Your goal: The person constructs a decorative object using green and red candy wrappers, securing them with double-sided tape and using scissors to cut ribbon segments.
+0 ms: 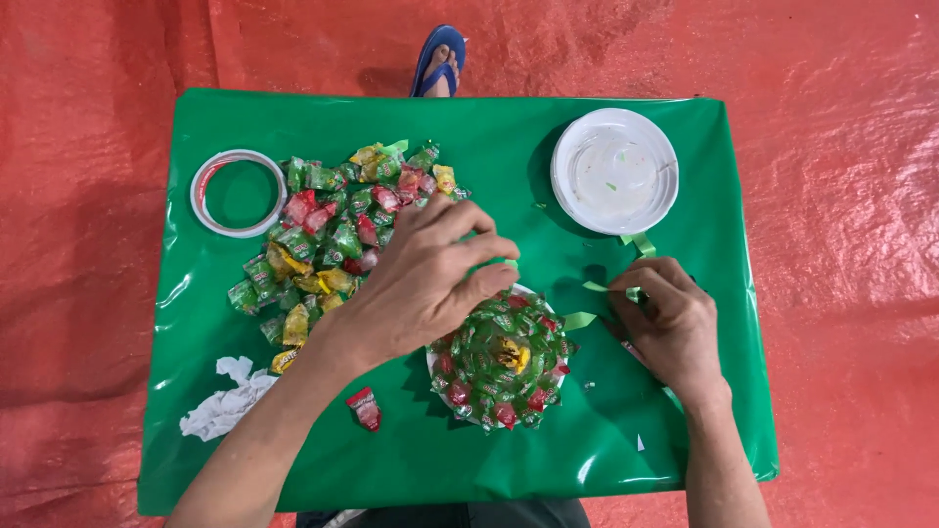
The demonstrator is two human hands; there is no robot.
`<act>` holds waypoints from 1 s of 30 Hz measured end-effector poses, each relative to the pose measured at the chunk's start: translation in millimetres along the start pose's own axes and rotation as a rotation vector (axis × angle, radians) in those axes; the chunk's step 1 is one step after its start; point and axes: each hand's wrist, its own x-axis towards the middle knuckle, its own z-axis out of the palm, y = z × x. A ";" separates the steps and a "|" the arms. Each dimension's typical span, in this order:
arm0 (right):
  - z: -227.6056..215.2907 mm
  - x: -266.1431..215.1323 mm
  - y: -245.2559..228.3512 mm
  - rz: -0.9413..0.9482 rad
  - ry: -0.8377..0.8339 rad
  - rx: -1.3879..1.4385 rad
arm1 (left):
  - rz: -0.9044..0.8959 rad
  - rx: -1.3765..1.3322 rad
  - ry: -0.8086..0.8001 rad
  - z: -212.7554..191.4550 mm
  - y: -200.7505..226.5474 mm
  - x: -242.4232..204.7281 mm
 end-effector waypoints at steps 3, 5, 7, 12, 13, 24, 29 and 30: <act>-0.9 0.1 5.8 0.006 0.028 0.052 | -0.006 0.033 0.060 -0.2 -0.2 -21.2; -2.2 -1.0 5.4 0.036 0.046 0.110 | -0.005 0.074 0.079 2.4 -1.2 -37.7; -5.0 -3.5 2.5 0.069 0.064 0.168 | -0.003 0.114 0.097 5.2 1.4 -53.2; -19.9 -26.8 -9.9 0.279 0.020 0.485 | 0.073 0.451 0.278 26.6 14.1 -94.0; -20.9 -37.4 -11.9 0.279 0.018 0.486 | 0.071 0.451 0.277 36.4 21.1 -104.7; -2.9 -132.4 -24.1 0.411 0.142 0.688 | 0.335 0.843 0.060 133.8 82.9 -132.2; 10.4 -139.9 -30.2 0.444 0.162 0.732 | 0.282 0.979 0.027 151.3 75.9 -130.1; 12.5 -139.4 -32.0 0.453 0.149 0.732 | 0.260 1.027 0.019 153.1 74.9 -130.8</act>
